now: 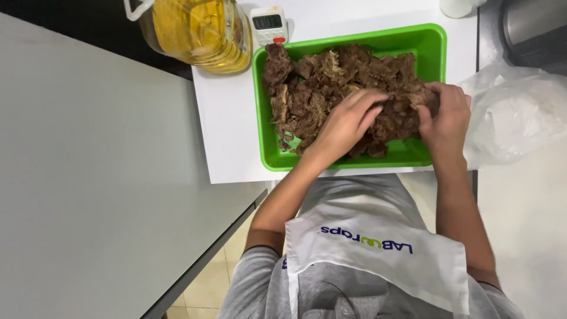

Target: Manually shredding cooked meat in a green tray.

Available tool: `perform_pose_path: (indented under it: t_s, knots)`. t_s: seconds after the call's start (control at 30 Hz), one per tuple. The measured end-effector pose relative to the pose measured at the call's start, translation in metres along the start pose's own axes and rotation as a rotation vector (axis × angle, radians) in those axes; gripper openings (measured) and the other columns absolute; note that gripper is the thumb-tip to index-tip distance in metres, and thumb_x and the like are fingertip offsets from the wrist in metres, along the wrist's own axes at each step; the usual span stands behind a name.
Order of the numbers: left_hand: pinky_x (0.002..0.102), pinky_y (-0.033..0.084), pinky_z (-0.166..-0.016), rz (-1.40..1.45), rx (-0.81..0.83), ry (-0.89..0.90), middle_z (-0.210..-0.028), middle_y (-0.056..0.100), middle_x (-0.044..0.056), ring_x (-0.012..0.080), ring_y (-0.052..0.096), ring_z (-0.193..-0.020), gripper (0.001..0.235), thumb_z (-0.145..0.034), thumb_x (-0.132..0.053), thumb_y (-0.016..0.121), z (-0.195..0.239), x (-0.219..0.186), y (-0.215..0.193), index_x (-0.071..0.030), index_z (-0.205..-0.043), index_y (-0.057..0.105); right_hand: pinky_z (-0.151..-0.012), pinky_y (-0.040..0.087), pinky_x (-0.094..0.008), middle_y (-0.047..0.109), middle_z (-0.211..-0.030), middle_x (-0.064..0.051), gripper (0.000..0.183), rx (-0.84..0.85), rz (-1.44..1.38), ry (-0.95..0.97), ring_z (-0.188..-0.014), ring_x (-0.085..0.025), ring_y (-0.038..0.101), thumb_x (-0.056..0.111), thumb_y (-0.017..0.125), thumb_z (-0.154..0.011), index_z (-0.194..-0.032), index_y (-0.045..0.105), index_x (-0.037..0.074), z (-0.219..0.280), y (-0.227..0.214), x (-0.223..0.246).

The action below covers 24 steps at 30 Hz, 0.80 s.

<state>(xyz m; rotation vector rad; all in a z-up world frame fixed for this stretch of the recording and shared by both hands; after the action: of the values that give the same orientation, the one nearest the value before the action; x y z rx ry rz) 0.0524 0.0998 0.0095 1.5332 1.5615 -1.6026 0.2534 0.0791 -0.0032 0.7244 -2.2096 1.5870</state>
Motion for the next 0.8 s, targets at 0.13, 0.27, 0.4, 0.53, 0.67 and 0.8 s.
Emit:
perform_pose_path:
  t_s: [0.13, 0.27, 0.4, 0.53, 0.67, 0.8]
  knots:
    - [0.042, 0.051, -0.115, -0.004, -0.032, 0.122, -0.147, 0.059, 0.011, 0.0322, 0.059, -0.136, 0.04, -0.106, -0.023, 0.065, -0.03, 0.009, 0.025, -0.011, -0.144, 0.056, -0.097, 0.052, -0.046, 0.065, -0.116, -0.02, 0.041, 0.03, -0.094, 0.058, -0.112, -0.04, 0.064, -0.004, 0.08, -0.086, -0.123, 0.063, -0.002, 0.005, -0.01, 0.002]
    - [0.044, 0.047, -0.112, -0.023, 0.066, 0.098, -0.145, 0.059, 0.01, 0.0296, 0.06, -0.133, 0.052, -0.101, -0.031, 0.067, -0.04, 0.007, 0.041, -0.013, -0.147, 0.053, -0.097, 0.054, -0.036, 0.066, -0.117, -0.016, 0.036, 0.024, -0.34, 0.041, -0.106, -0.03, 0.068, -0.008, 0.075, -0.09, -0.124, 0.063, -0.002, 0.001, -0.018, 0.002]
    - [0.043, 0.047, -0.109, -0.1, 0.029, 0.101, -0.122, 0.065, 0.008, 0.0295, 0.064, -0.121, 0.04, -0.098, -0.035, 0.068, -0.039, 0.013, 0.041, -0.01, -0.128, 0.058, -0.098, 0.053, -0.027, 0.065, -0.123, -0.015, 0.033, 0.09, -0.66, 0.056, -0.109, -0.021, 0.066, -0.01, 0.066, -0.092, -0.124, 0.063, -0.004, -0.005, -0.01, 0.0]
    - [0.043, 0.05, -0.101, -0.123, -0.086, 0.175, -0.12, 0.059, 0.015, 0.036, 0.059, -0.116, 0.039, -0.101, -0.031, 0.065, -0.028, 0.0, 0.032, -0.002, -0.125, 0.054, -0.107, 0.053, -0.029, 0.064, -0.126, -0.015, 0.031, 0.146, -0.816, 0.05, -0.114, -0.021, 0.065, -0.011, 0.066, -0.093, -0.124, 0.062, -0.004, -0.01, 0.006, 0.003]
    - [0.044, 0.052, -0.091, -0.254, -0.193, 0.025, -0.11, 0.061, 0.015, 0.0333, 0.062, -0.105, 0.027, -0.102, -0.022, 0.065, -0.011, 0.018, 0.032, -0.001, -0.116, 0.057, -0.103, 0.055, -0.034, 0.068, -0.125, -0.016, 0.037, 0.174, -0.615, -0.096, -0.116, -0.027, 0.069, -0.011, 0.068, -0.09, -0.126, 0.063, -0.002, -0.011, 0.013, 0.025]
    - [0.046, 0.054, -0.085, -0.388, -0.317, -0.004, -0.107, 0.064, 0.017, 0.0353, 0.064, -0.102, 0.017, -0.098, -0.011, 0.061, 0.003, 0.013, 0.028, 0.0, -0.111, 0.059, -0.092, 0.053, -0.036, 0.068, -0.115, -0.017, 0.045, 0.237, -0.608, -0.088, -0.105, -0.028, 0.068, 0.005, 0.088, -0.085, -0.119, 0.061, -0.003, -0.015, 0.021, 0.042]
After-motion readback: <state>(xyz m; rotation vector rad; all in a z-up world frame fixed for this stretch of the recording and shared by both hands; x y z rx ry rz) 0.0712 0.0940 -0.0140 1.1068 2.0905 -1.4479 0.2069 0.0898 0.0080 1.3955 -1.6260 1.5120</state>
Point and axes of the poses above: each hand's wrist, its own z-axis away from the middle knuckle, its own y-axis out of the palm, x = y × z, the point moved 8 cm from there along -z, towards the middle knuckle
